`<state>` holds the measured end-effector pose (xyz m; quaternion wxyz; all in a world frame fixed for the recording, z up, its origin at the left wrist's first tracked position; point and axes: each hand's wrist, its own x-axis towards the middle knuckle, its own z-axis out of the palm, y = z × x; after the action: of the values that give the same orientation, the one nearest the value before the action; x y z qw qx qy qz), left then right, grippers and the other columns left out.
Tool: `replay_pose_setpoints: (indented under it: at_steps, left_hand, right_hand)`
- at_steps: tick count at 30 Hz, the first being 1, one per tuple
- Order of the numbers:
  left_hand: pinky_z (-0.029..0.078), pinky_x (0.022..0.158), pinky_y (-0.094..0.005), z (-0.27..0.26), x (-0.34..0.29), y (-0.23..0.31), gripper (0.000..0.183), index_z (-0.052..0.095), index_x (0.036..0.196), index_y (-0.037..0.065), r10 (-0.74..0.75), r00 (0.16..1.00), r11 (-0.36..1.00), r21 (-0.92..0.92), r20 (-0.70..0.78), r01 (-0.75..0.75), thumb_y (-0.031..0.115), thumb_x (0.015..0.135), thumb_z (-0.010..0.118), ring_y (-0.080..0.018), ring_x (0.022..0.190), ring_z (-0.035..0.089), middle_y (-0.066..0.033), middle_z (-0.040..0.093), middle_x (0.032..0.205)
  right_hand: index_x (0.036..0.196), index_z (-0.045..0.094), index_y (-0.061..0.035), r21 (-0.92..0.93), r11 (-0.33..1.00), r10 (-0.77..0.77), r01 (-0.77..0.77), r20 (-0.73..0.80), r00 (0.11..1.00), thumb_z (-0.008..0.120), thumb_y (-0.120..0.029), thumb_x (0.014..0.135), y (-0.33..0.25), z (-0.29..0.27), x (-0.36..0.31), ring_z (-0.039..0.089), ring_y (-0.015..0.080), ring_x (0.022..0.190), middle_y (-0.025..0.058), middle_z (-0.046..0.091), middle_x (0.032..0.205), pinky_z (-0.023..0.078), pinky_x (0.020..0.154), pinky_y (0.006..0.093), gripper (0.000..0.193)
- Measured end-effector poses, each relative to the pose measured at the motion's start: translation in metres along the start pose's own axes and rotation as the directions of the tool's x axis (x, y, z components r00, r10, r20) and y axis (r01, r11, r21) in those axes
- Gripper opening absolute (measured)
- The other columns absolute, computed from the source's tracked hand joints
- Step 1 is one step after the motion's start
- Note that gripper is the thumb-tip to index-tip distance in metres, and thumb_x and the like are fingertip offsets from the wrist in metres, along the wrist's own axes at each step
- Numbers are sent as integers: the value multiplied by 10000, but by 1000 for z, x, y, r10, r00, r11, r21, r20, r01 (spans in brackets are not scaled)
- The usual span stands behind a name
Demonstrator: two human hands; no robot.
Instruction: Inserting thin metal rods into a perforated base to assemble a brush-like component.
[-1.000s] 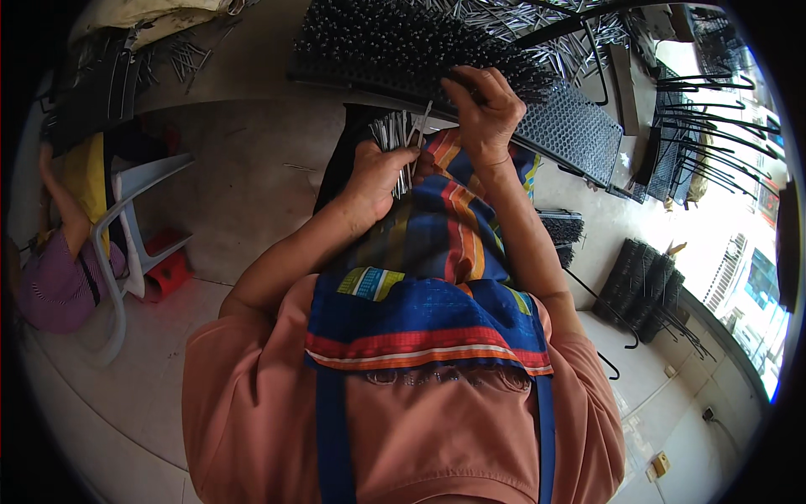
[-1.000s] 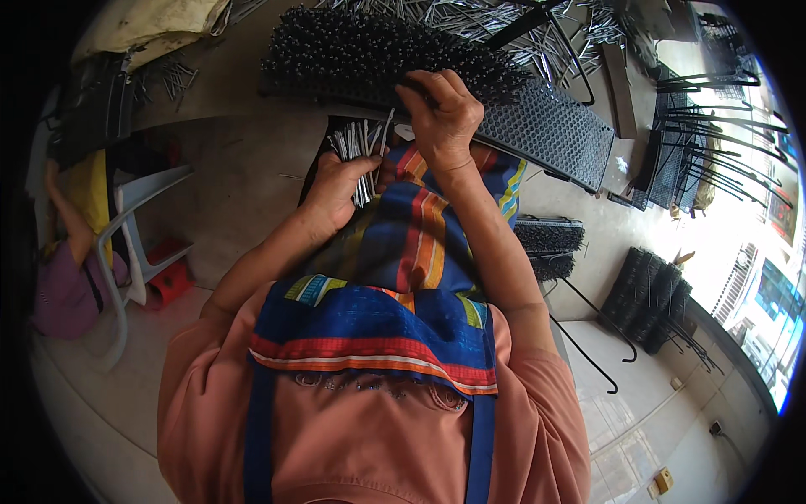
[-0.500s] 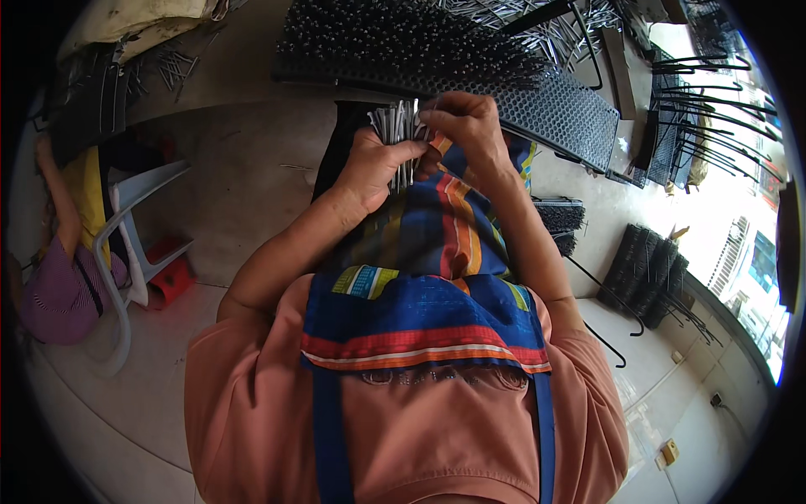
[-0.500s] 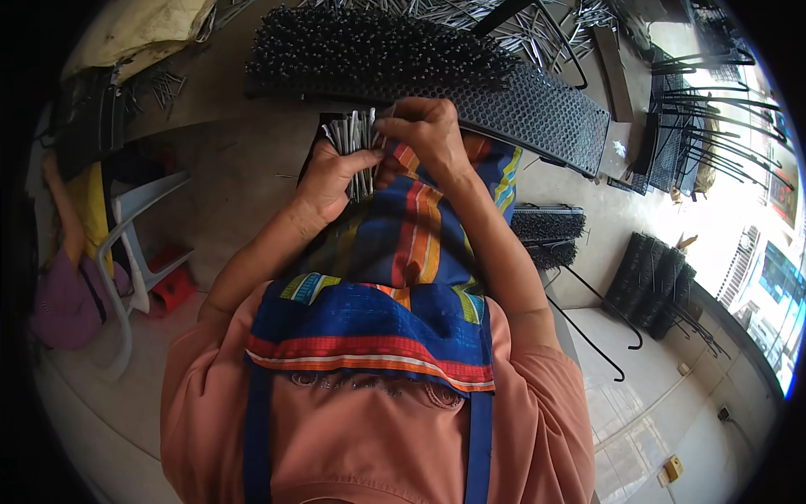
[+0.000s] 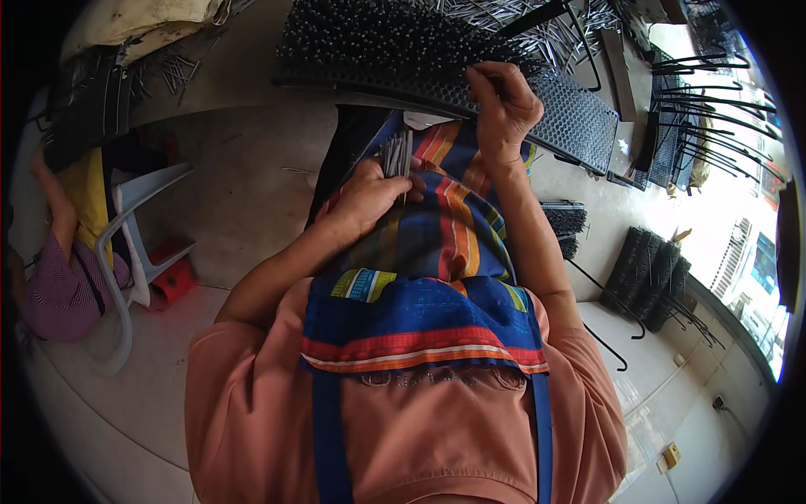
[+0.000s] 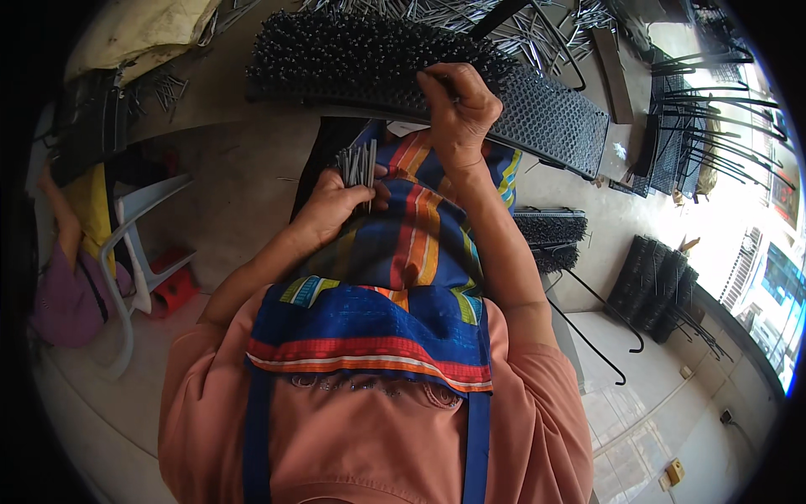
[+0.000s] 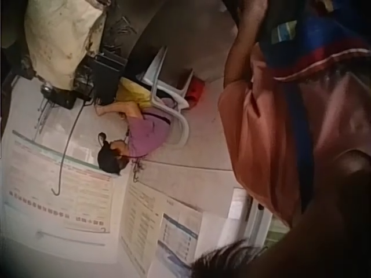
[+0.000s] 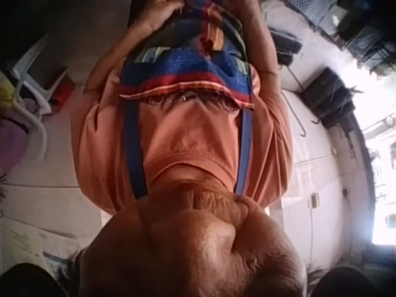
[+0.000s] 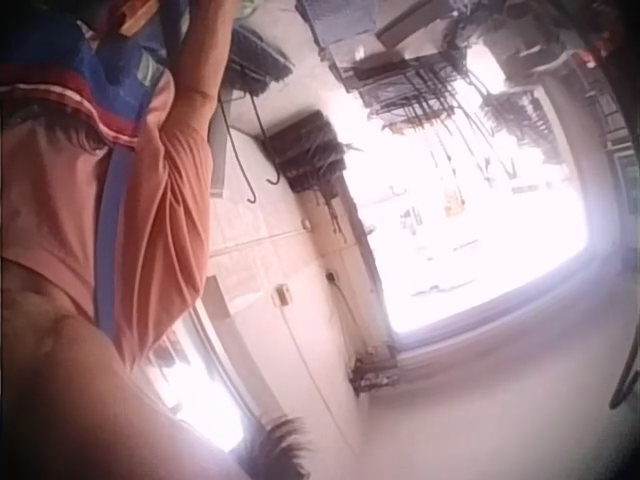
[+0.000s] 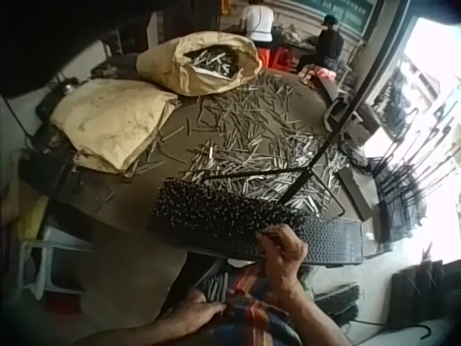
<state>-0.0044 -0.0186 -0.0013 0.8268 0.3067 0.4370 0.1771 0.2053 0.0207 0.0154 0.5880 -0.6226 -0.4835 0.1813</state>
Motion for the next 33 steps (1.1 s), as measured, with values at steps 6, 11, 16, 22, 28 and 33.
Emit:
replay_pose_setpoints:
  at_steps: [6, 11, 16, 22, 28, 33]
  left_hand:
    - [525, 608, -278, 2, 0, 8, 258, 594, 1110, -34, 61, 996, 998, 4, -58, -61, -24, 860, 534, -149, 650, 632, -124, 688, 848]
    - [527, 581, -292, 13, 5, 19, 171, 627, 1018, -20, -7, 997, 998, -68, -78, 2, 1, 862, 561, -169, 676, 658, -127, 698, 842]
    - [531, 576, -307, 9, 18, 19, 147, 633, 988, -13, -20, 996, 990, -142, -92, 7, -4, 855, 572, -193, 716, 689, -132, 710, 841]
    - [535, 599, -302, 10, 25, 19, 158, 644, 1004, -21, -66, 995, 983, -178, -74, 52, -21, 865, 570, -217, 761, 714, -149, 720, 846]
    - [549, 634, -301, 9, 28, 18, 176, 655, 1015, -36, -87, 992, 963, -263, -95, 60, -28, 849, 597, -249, 766, 716, -162, 718, 880]
    - [569, 611, -322, 13, 25, 26, 209, 665, 1017, -41, 7, 1000, 958, -285, -9, -9, -64, 830, 573, -244, 746, 712, -163, 713, 878]
  right_hand:
    - [873, 680, 8, -38, 999, -27, 29, 44, 999, 693, 66, 812, -3, 0, 1, 594, 51, 605, 4, 640, 734, 455, 549, 179, 85]
    - [847, 687, 12, -196, 975, -83, 105, 120, 989, 722, 66, 774, 1, 8, -3, 588, 59, 618, 15, 627, 742, 452, 555, 196, 97]
    - [845, 702, 4, -206, 974, -80, 99, 100, 992, 740, 61, 748, -6, 11, -3, 587, 67, 652, 24, 640, 749, 461, 586, 206, 119]
    - [852, 718, -12, -238, 966, -84, 100, 75, 994, 751, 47, 730, -8, 14, -5, 588, 76, 646, 31, 652, 761, 464, 591, 213, 139]
    - [854, 728, -22, -362, 919, -107, 155, 149, 983, 739, -11, 767, -5, 10, -6, 578, 81, 629, 21, 650, 742, 448, 561, 236, 89]
    - [835, 716, 11, -361, 861, 470, -359, 292, 833, 734, -86, 798, -13, -9, -19, 556, 61, 624, 12, 652, 702, 425, 543, 236, 105]
